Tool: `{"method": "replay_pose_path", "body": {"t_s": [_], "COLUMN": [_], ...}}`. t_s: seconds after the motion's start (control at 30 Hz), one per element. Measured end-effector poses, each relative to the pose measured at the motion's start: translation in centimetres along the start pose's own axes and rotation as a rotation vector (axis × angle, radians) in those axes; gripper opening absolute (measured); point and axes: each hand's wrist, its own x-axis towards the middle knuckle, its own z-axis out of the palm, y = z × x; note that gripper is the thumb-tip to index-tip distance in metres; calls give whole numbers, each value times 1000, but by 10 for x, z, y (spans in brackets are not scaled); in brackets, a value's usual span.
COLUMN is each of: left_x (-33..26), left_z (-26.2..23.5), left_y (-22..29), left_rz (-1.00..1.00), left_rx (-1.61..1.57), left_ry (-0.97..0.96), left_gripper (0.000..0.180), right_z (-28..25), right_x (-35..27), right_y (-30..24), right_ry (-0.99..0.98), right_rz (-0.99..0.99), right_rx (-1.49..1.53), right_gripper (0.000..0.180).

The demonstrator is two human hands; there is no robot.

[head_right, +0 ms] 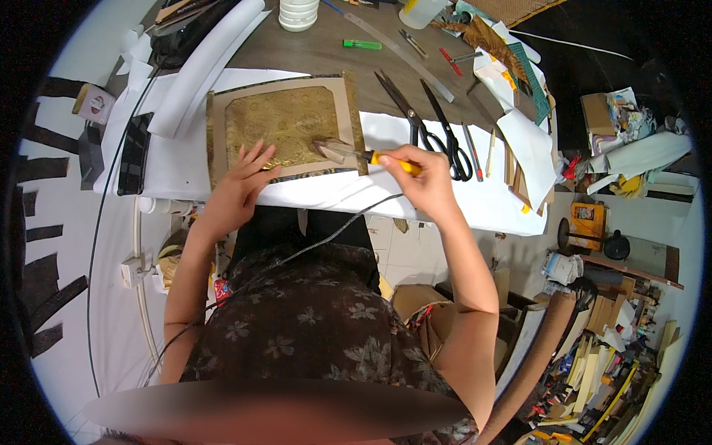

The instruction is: The person uses a yellow-handled tool to press and smooth gold leaf onto a rectangular board with a patterned surface. They repeatedly lift and reposition the board while applying pressure along the edges and corners to secure the leaf.

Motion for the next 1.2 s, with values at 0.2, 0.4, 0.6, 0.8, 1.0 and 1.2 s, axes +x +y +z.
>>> {"method": "replay_pose_path", "body": {"t_s": [0.2, 0.4, 0.6, 0.8, 1.0, 1.2], "left_x": [-9, -7, -5, -3, 9, 14], "left_z": [-4, -10, -11, 6, 16, 46], "left_y": [8, 17, 20, 38, 47, 23], "left_rz": [-21, 6, -35, -163, -135, -11], "left_rx": [170, 308, 152, 186, 143, 38], "left_ry": [-48, -49, 42, 199, 291, 150], "left_gripper": [55, 56, 53, 51, 46, 41], "right_z": [-10, -9, -9, -6, -7, 12], "right_x": [-34, -34, -24, -23, -28, -27], "right_y": [-5, -6, -12, -7, -8, -6], "right_ry": [-21, -62, -144, -118, -140, -113], "right_rz": [-104, -166, -153, -194, -184, -218], "right_rx": [-104, -214, -250, -224, -200, -161], "right_gripper": [17, 17, 16, 16, 16, 17]}}
